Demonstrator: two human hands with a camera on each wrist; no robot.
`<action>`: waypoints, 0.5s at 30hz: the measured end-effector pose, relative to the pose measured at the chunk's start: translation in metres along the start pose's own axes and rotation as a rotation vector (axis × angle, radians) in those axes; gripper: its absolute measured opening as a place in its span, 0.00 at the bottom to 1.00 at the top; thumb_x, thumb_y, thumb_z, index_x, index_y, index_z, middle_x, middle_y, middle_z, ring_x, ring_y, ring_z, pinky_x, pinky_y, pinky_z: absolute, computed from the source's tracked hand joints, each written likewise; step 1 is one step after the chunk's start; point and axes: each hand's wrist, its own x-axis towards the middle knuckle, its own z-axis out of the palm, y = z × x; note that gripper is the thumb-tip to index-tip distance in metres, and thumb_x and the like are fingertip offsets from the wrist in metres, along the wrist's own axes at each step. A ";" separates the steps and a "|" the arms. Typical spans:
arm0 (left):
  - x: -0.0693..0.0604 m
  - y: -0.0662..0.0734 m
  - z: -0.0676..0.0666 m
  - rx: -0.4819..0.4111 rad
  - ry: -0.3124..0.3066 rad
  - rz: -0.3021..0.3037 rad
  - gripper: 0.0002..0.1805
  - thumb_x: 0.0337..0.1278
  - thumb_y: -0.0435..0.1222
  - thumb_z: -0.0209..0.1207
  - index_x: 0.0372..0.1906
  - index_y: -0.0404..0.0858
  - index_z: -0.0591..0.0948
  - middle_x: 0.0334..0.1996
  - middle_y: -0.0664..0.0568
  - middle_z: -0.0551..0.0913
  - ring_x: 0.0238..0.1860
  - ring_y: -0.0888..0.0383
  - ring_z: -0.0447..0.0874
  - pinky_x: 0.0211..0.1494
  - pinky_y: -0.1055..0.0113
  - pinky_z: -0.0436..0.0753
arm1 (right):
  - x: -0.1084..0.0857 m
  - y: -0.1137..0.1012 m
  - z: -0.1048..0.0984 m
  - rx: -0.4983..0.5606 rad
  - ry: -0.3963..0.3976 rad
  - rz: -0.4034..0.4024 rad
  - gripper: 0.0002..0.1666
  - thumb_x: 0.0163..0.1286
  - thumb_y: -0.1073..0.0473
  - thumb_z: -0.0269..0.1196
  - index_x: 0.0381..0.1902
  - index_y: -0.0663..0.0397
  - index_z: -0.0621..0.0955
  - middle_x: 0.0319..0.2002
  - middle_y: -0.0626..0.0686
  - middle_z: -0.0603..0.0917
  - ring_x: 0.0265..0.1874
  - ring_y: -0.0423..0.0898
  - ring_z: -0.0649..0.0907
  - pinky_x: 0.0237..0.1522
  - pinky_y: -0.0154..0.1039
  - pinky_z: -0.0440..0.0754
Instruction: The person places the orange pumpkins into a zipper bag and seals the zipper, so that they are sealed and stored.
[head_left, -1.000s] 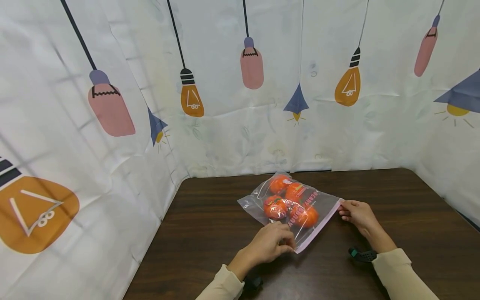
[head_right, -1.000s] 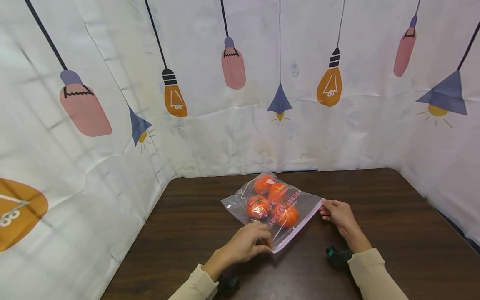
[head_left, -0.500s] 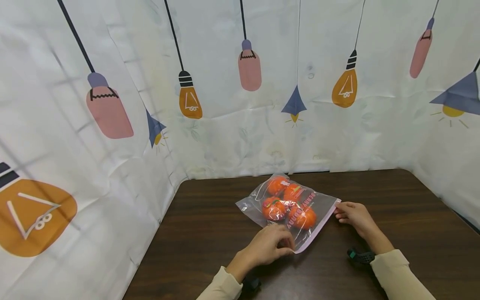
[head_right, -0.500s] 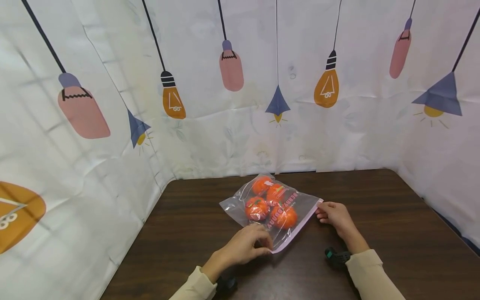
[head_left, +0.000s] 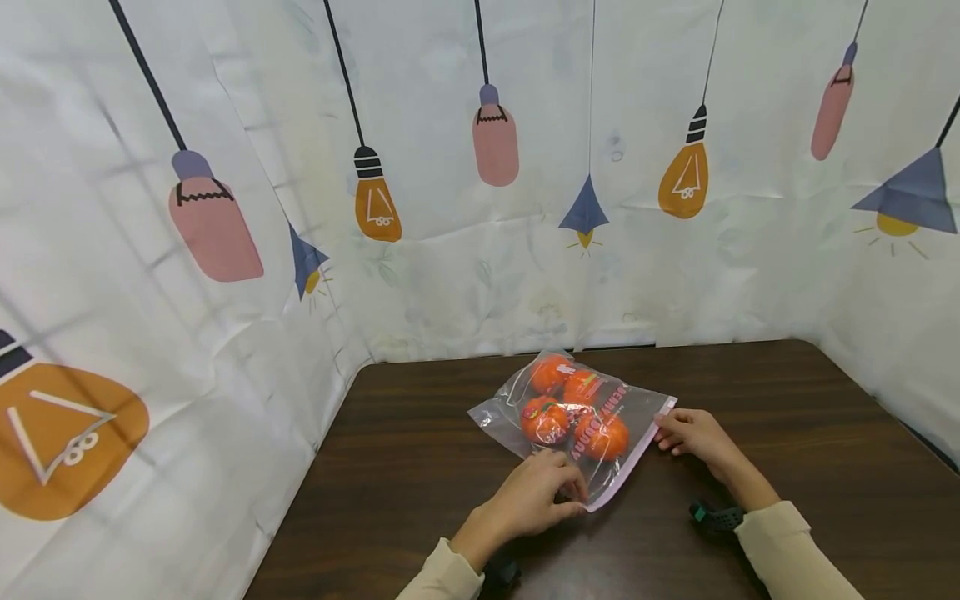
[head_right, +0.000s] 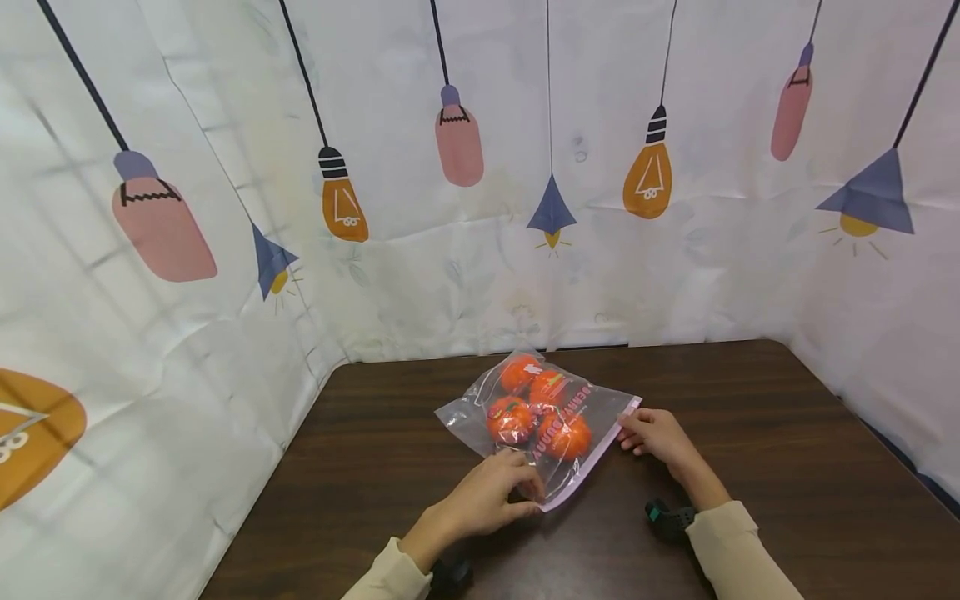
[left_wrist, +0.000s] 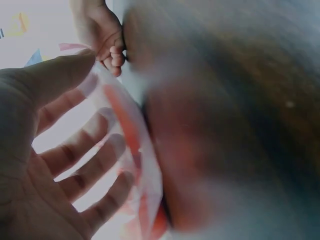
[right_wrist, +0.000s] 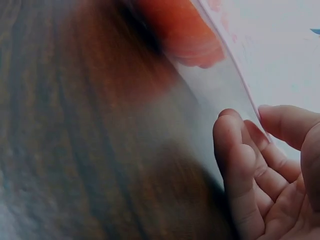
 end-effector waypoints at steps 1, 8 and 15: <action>0.000 0.001 -0.001 0.017 -0.007 0.000 0.07 0.58 0.50 0.70 0.37 0.57 0.86 0.38 0.66 0.81 0.43 0.70 0.75 0.50 0.73 0.75 | 0.000 0.000 0.001 -0.015 -0.002 -0.003 0.24 0.77 0.46 0.59 0.40 0.64 0.84 0.30 0.47 0.87 0.30 0.40 0.85 0.33 0.36 0.85; 0.000 0.008 -0.005 0.070 -0.074 0.020 0.10 0.58 0.56 0.68 0.41 0.60 0.85 0.39 0.66 0.79 0.42 0.69 0.71 0.49 0.72 0.74 | 0.002 0.001 0.002 -0.002 -0.013 -0.035 0.23 0.78 0.47 0.58 0.45 0.65 0.81 0.33 0.48 0.87 0.32 0.40 0.86 0.34 0.36 0.85; -0.008 0.012 -0.023 0.011 -0.080 0.048 0.11 0.62 0.53 0.66 0.45 0.58 0.86 0.41 0.67 0.81 0.41 0.71 0.75 0.47 0.75 0.75 | 0.000 0.004 -0.009 0.090 -0.025 0.002 0.30 0.79 0.46 0.55 0.58 0.71 0.75 0.37 0.48 0.86 0.35 0.41 0.86 0.39 0.37 0.87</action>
